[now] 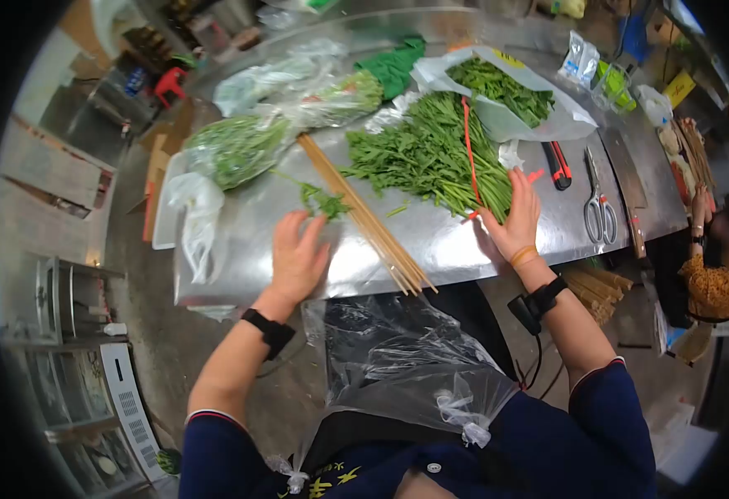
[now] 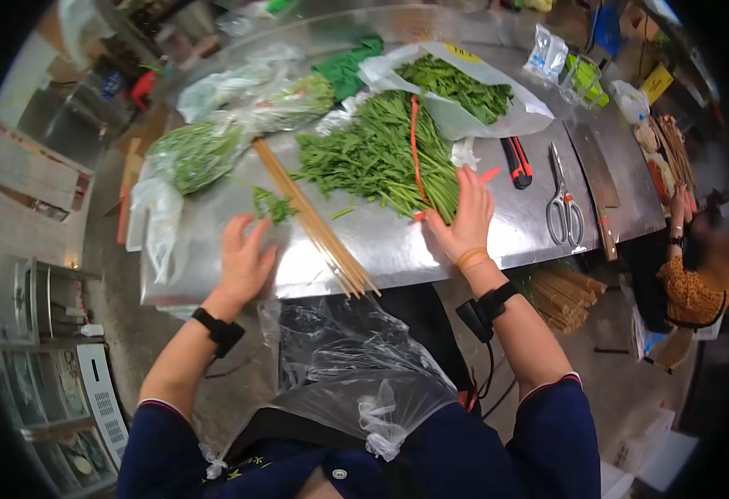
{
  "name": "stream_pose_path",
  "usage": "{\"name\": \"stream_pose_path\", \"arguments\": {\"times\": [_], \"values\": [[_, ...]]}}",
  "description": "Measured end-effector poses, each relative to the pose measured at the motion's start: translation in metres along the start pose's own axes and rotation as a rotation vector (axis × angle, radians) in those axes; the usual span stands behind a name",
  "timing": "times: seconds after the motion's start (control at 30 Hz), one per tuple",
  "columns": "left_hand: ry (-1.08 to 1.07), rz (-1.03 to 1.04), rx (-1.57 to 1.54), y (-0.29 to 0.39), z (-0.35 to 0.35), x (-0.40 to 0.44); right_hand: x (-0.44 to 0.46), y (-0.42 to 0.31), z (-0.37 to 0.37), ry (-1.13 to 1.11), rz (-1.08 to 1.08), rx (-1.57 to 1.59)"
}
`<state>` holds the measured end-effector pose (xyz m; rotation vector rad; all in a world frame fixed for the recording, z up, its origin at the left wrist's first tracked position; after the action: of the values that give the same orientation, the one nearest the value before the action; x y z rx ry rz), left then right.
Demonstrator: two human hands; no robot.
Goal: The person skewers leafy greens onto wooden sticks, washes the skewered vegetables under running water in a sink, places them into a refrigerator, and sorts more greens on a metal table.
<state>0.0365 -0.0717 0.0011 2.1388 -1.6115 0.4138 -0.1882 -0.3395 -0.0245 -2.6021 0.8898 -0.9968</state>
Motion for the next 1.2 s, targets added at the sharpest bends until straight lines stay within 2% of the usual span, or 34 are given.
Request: {"name": "stream_pose_path", "arguments": {"times": [0.03, 0.1, 0.17, 0.23, 0.3, 0.33, 0.37, 0.4, 0.43, 0.5, 0.6, 0.63, 0.7, 0.73, 0.8, 0.83, 0.9, 0.97, 1.03, 1.07, 1.1, 1.17, 1.2], "values": [[0.045, 0.025, 0.028, 0.010, -0.001, -0.001, 0.003, -0.001, -0.004, 0.028, -0.027, 0.017], [0.117, 0.059, -0.127, 0.036, 0.008, -0.001, 0.004, 0.001, -0.009, -0.096, -0.010, -0.100], [0.038, 0.091, -0.274, 0.067, 0.019, 0.013, 0.010, 0.015, 0.000, -0.124, -0.043, -0.102], [0.009, 0.117, -0.278, 0.082, 0.039, 0.021, 0.029, 0.020, 0.001, -0.354, 0.002, -0.048], [0.054, 0.031, -0.289, 0.083, 0.047, 0.022, 0.048, 0.029, 0.000, -0.367, 0.006, -0.040], [0.048, 0.028, -0.286, 0.078, 0.047, 0.022, 0.060, 0.043, 0.003, -0.497, 0.128, 0.101], [-0.004, -0.091, -0.260, 0.066, 0.046, 0.022, 0.070, 0.057, 0.010, -0.628, 0.253, 0.247], [-0.062, -0.211, -0.232, 0.054, 0.046, 0.020, 0.079, 0.060, 0.005, -0.738, 0.521, 0.603], [-0.013, -0.226, -0.201, 0.045, 0.045, 0.019, 0.083, 0.061, -0.002, -0.653, 0.546, 0.752], [-0.039, -0.143, -0.049, 0.045, 0.032, 0.028, 0.089, 0.069, -0.008, -0.653, 0.564, 0.813], [-0.003, -0.135, -0.089, 0.072, 0.039, 0.054, 0.089, 0.090, -0.008, -0.647, 0.636, 0.884], [-0.035, -0.212, -0.163, 0.084, 0.048, 0.061, 0.084, 0.109, 0.005, -0.654, 0.642, 0.885], [-0.148, -0.450, -0.497, 0.097, 0.079, 0.073, 0.071, 0.128, 0.025, -0.535, 0.481, 0.694], [-0.153, -0.452, -0.500, 0.100, 0.089, 0.084, 0.066, 0.126, 0.019, -0.518, 0.368, 0.609], [-0.313, -1.112, -1.163, 0.097, 0.111, 0.104, 0.064, 0.102, 0.004, -0.512, 0.348, 0.528], [-0.321, -1.120, -1.158, 0.095, 0.121, 0.114, 0.060, 0.098, 0.003, -0.500, 0.326, 0.451], [-0.086, -1.175, -1.031, 0.091, 0.131, 0.133, 0.050, 0.106, 0.012, -0.470, 0.318, 0.472], [-0.140, -1.175, -0.916, 0.086, 0.136, 0.145, 0.051, 0.110, 0.016, -0.428, 0.331, 0.614], [0.053, -1.112, -0.876, 0.075, 0.155, 0.147, 0.056, 0.100, 0.010, -0.453, 0.342, 0.645], [0.174, -1.131, -0.949, 0.067, 0.170, 0.151, 0.064, 0.084, -0.005, -0.557, 0.556, 0.846], [0.168, -1.128, -0.948, 0.072, 0.162, 0.156, 0.069, 0.076, -0.012, -0.652, 0.772, 1.045], [0.194, -1.278, -1.392, 0.079, 0.149, 0.163, 0.067, 0.079, -0.005, -0.611, 0.789, 1.065], [0.127, -1.304, -1.570, 0.078, 0.148, 0.165, 0.062, 0.085, 0.004, -0.594, 0.873, 1.093]]}}
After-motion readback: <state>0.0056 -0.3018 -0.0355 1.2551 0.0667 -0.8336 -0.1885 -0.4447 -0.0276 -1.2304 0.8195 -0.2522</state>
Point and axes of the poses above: each hand's wrist, its own x-axis towards the middle knuckle, its own z-axis out of the palm, y = z × x, the point moved 2 cm from there along x, towards the middle knuckle, and after that the axes turned 1 degree about z, right-handed, at the moved point
